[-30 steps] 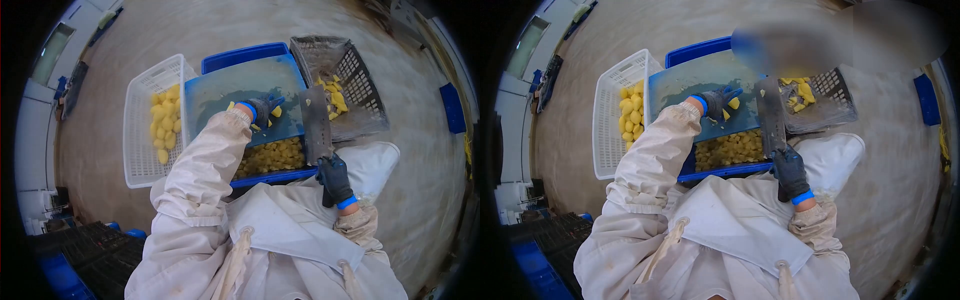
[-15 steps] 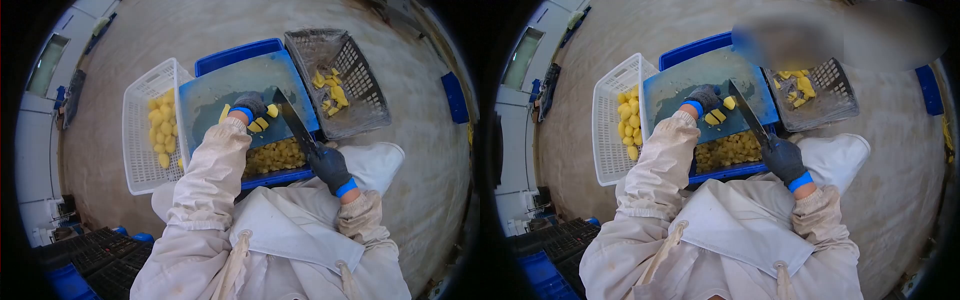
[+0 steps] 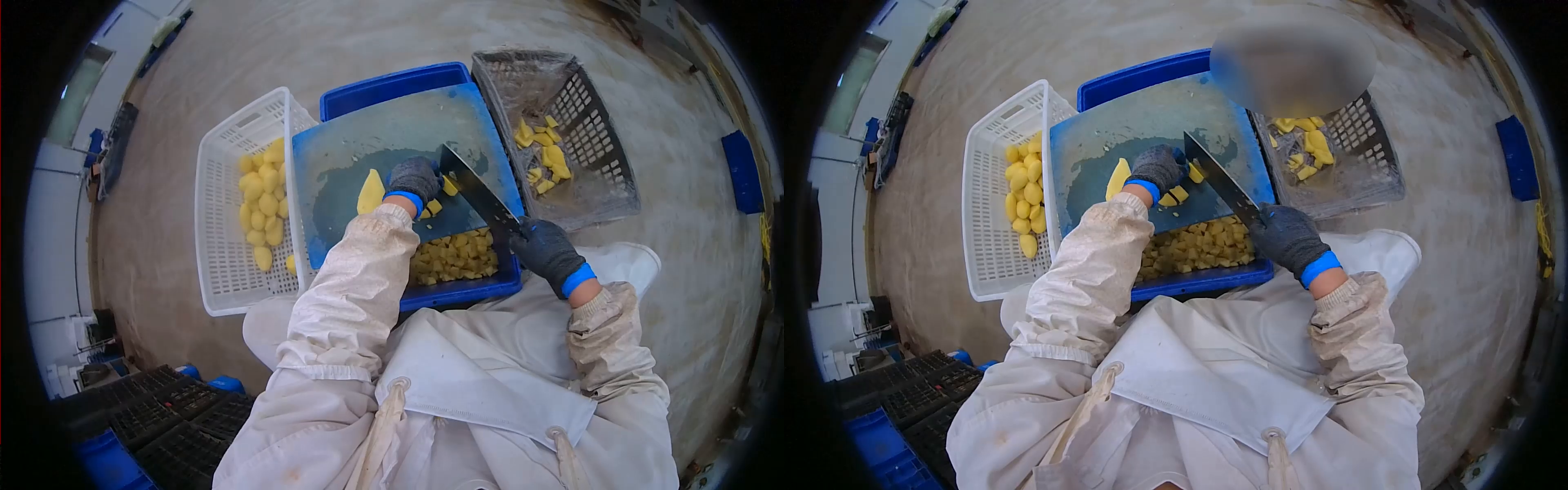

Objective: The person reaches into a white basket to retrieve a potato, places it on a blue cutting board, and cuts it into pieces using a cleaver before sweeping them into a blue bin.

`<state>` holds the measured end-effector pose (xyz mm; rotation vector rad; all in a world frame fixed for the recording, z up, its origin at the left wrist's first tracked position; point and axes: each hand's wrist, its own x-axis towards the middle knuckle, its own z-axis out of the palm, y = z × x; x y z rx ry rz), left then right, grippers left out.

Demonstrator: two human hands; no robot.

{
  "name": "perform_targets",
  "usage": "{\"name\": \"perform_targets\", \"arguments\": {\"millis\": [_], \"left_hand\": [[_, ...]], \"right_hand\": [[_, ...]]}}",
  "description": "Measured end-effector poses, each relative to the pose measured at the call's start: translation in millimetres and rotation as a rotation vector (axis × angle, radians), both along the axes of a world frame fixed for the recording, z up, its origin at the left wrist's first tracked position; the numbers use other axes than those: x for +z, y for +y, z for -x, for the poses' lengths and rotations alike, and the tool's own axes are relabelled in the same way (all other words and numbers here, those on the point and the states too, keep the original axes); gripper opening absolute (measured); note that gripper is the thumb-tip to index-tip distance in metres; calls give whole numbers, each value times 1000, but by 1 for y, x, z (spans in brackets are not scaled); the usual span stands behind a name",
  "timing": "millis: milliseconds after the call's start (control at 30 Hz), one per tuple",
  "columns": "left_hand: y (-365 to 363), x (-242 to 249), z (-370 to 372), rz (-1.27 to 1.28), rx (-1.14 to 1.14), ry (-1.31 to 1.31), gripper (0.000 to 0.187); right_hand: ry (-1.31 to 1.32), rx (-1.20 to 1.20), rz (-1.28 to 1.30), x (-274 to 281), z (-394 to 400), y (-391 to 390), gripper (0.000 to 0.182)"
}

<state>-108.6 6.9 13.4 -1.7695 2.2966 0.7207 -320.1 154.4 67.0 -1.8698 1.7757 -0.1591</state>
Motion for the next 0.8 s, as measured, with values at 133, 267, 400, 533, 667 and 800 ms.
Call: {"name": "perform_targets", "arguments": {"millis": [133,267,400,533,667,800], "left_hand": [[-4,-12,2,8,18,-32,29],[-5,-17,2,12,48,-22,31],[-3,-19,0,73,51,4,34],[-12,-10,2,68,-83,-19,34],[-18,-5,18,70,-324,-7,36],[-8,-5,38,95,-570,-59,40]], "right_hand": [[13,-27,-68,2,-5,-2,27],[11,-56,-54,-31,-16,6,26],[-7,-53,-19,-37,-24,8,26],[-35,219,550,-33,0,25,26],[-365,63,451,5,27,36,21],[-780,-636,-58,3,33,35,17]]}}
